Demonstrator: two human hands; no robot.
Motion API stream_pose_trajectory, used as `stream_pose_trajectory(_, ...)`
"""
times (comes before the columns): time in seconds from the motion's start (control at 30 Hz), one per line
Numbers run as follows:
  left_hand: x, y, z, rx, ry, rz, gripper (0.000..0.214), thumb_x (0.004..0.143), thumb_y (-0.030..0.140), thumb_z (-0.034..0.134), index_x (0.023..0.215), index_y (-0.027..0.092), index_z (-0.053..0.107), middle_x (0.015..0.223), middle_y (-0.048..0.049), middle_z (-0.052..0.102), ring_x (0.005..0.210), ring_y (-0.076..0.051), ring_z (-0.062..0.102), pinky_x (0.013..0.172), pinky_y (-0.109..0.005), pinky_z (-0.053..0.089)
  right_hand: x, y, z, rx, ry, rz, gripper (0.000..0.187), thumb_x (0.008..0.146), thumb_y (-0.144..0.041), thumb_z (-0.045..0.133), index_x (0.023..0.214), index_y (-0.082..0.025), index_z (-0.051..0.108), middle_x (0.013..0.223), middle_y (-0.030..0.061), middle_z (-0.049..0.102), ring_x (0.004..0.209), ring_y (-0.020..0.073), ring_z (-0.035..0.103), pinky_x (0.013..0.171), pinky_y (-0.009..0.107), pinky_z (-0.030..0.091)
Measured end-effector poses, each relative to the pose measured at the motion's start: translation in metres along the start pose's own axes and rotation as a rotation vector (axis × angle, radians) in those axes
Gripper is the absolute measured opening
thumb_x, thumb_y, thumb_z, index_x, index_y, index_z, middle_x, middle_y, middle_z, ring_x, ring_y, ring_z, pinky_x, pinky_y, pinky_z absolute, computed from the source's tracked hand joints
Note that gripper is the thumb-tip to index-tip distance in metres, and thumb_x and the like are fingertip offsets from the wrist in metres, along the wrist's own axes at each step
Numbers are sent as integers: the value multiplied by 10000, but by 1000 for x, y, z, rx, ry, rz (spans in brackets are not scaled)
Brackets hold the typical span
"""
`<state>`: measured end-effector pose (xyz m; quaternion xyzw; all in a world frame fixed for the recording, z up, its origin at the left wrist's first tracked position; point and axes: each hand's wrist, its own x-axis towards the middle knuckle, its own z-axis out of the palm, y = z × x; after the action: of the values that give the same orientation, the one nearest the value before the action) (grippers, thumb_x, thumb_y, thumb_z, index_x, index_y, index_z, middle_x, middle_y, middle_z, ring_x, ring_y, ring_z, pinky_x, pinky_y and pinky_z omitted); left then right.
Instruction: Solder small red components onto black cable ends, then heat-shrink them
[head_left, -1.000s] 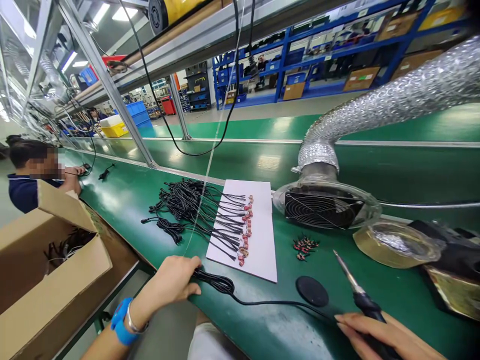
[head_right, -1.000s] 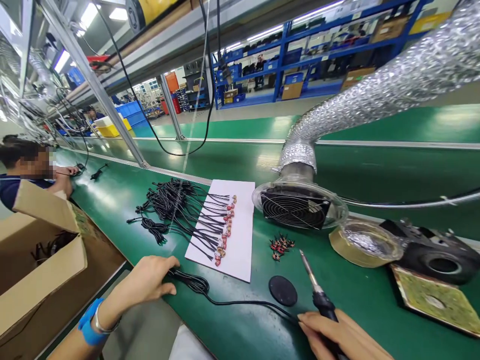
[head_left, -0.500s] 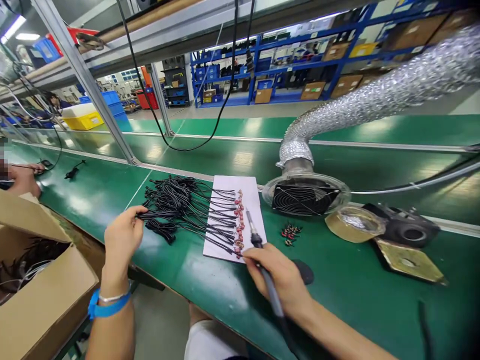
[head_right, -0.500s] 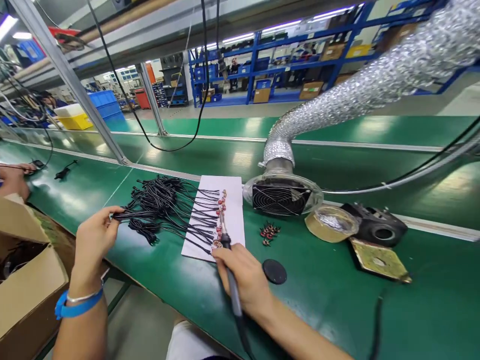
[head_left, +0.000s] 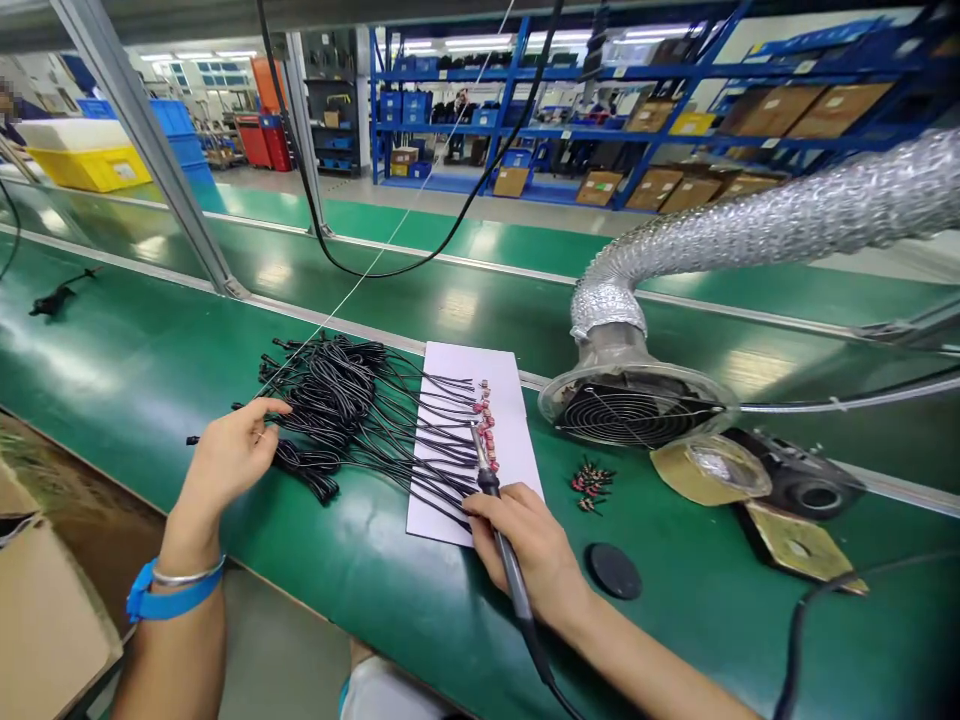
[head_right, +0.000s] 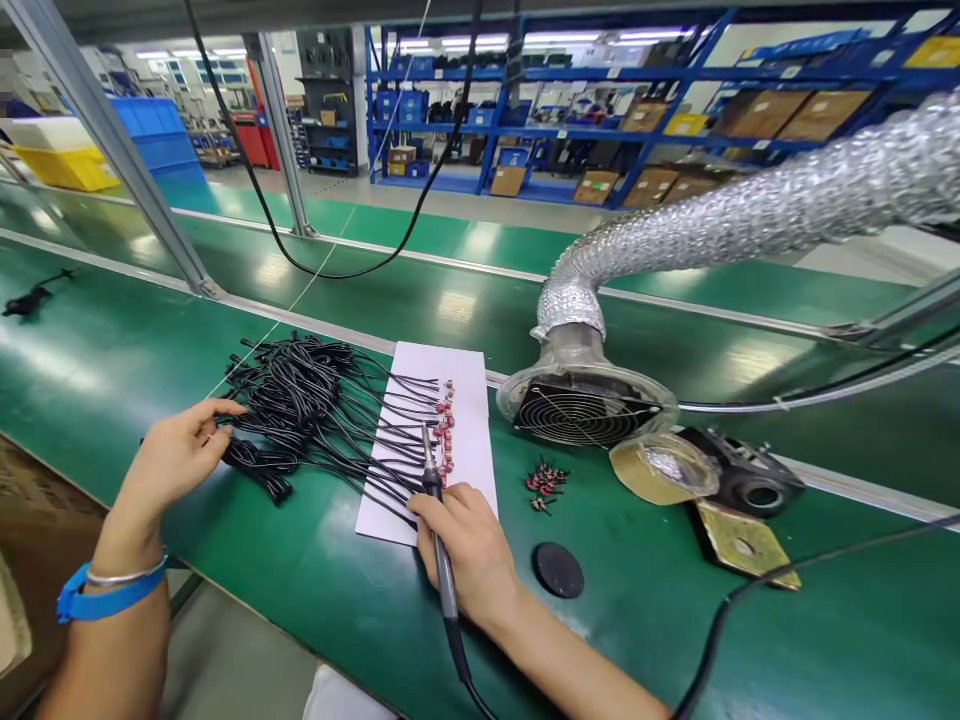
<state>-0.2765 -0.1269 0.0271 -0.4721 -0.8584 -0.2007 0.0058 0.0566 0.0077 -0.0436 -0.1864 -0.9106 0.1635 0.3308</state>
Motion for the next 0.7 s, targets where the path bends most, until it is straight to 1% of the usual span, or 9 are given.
stream_pose_trajectory(0.17, -21, 5, -3, -62, 118, 37, 260, 884, 364, 509, 999, 203, 676, 555, 62, 415, 504, -114, 466, 552, -228, 379, -2, 2, -8, 86, -6, 63, 258, 840, -99, 571, 1063, -228, 575, 754, 38, 602, 725, 203, 510, 652, 325, 479)
stream_pose_trajectory(0.27, -35, 23, 0, -105, 137, 82, 229, 896, 358, 530, 975, 203, 679, 576, 57, 470, 509, -110, 487, 550, -227, 393, -3, 2, -9, 115, -2, 67, 252, 842, -82, 564, 1048, -225, 576, 761, 36, 614, 721, 195, 518, 647, 311, 479)
stream_pose_trajectory(0.33, -43, 43, 8, -153, 82, 160, 207, 911, 332, 523, 972, 205, 675, 633, 43, 553, 533, -108, 521, 569, -223, 418, -2, 2, -6, 118, -8, 69, 226, 857, -74, 529, 1021, -221, 580, 753, 35, 611, 723, 192, 525, 648, 303, 481)
stream_pose_trajectory(0.4, -49, 68, 20, -191, -62, 294, 196, 930, 289, 498, 975, 212, 672, 789, 14, 656, 598, -104, 576, 619, -219, 448, 0, 3, -3, 108, -31, 62, 220, 861, -73, 498, 1007, -211, 587, 744, 38, 607, 736, 195, 531, 657, 301, 484)
stream_pose_trajectory(0.43, -51, 81, 26, -185, -135, 364, 204, 938, 267, 479, 984, 215, 672, 868, 0, 683, 649, -110, 603, 657, -224, 460, 3, 3, -2, 102, -46, 56, 225, 856, -73, 491, 1008, -205, 592, 740, 40, 606, 743, 198, 533, 656, 300, 482)
stream_pose_trajectory(0.5, -52, 104, 40, -133, -241, 450, 208, 937, 250, 476, 968, 222, 679, 868, -9, 697, 739, -146, 637, 698, -243, 470, 7, 3, 0, 94, -74, 42, 252, 832, -64, 491, 1010, -200, 607, 728, 40, 602, 745, 204, 533, 644, 295, 472)
stream_pose_trajectory(0.6, -52, 127, 55, -62, -320, 451, 245, 942, 237, 452, 1015, 234, 685, 897, -24, 708, 828, -184, 659, 723, -265, 474, 13, 2, 0, 91, -96, 31, 297, 787, -37, 496, 994, -203, 629, 714, 37, 595, 740, 208, 528, 627, 287, 450)
stream_pose_trajectory(0.7, -52, 135, 61, -5, -354, 413, 279, 951, 239, 425, 1038, 235, 689, 930, -39, 714, 863, -200, 665, 740, -275, 476, 15, 1, -5, 107, -84, 22, 301, 757, -35, 513, 978, -200, 636, 730, 36, 606, 749, 206, 525, 640, 288, 449)
